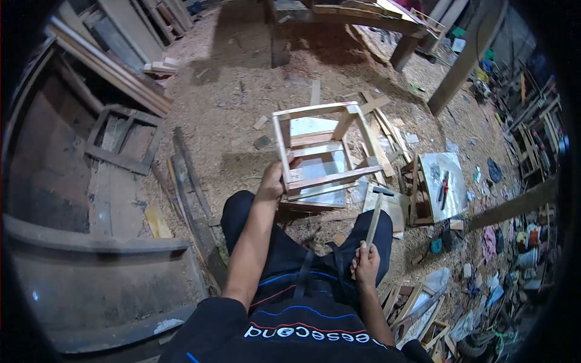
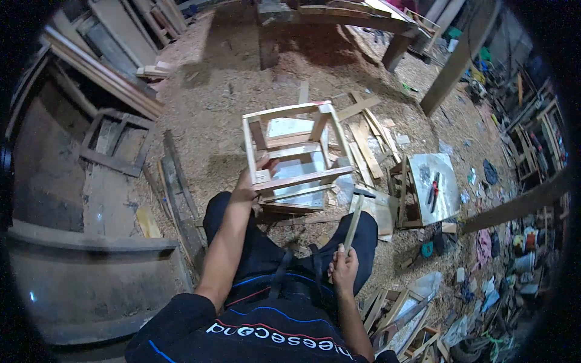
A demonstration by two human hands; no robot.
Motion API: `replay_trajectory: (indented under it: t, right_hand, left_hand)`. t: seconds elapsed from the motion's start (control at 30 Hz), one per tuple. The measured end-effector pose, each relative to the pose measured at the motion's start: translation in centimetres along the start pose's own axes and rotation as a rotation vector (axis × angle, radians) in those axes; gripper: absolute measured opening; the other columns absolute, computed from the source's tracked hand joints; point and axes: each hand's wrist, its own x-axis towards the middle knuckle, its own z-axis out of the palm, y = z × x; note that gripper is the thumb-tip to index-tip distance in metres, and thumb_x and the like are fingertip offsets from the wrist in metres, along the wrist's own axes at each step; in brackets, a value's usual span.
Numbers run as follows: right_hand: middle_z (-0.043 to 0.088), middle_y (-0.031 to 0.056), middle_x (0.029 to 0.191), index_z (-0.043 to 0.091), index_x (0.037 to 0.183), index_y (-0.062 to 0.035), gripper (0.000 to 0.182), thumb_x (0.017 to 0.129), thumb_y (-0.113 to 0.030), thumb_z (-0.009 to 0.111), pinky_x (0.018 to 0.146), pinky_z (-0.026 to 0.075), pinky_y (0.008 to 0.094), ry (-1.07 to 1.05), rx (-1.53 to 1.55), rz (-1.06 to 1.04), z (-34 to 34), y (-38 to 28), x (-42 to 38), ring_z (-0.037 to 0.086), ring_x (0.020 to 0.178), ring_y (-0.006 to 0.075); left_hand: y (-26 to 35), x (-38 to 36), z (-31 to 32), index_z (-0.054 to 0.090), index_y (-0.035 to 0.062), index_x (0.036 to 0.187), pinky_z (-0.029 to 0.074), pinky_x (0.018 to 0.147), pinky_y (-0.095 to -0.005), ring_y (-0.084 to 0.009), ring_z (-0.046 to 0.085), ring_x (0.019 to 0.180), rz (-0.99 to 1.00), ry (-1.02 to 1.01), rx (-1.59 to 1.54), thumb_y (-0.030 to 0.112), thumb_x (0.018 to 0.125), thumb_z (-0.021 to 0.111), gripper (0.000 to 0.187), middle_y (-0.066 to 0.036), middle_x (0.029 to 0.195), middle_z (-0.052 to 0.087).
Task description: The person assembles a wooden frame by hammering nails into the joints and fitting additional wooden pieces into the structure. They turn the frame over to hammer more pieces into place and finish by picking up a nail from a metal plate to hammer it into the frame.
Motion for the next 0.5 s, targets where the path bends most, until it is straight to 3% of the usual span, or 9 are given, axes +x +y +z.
replay_trajectory:
  t: [0.07,0.5]
  right_hand:
    - [0.046,-0.0007,0.070,0.049,0.095,-0.0084,0.021,0.102,-0.029,0.050,0.035,0.034,0.0224,0.028,-0.005,-0.009,-0.1,0.6,-0.1,0.041,0.043,0.0062]
    - [0.043,-0.0033,0.060,0.046,0.088,-0.0094,0.022,0.100,-0.027,0.054,0.035,0.033,0.0228,0.036,-0.086,-0.057,1.6,0.1,-0.1,0.041,0.040,0.0059]
  left_hand:
    - [-0.1,0.4,-0.2,0.062,0.0045,0.112,0.059,0.073,-0.0300,-0.0175,0.068,0.092,-0.033,0.001,0.040,0.021,0.090,0.069,0.028,-0.008,0.101,0.068]
    - [0.0,0.2,1.2,0.054,0.0044,0.117,0.058,0.069,-0.0374,-0.0225,0.068,0.084,0.014,0.054,0.118,0.032,0.093,0.064,0.038,-0.014,0.100,0.067]
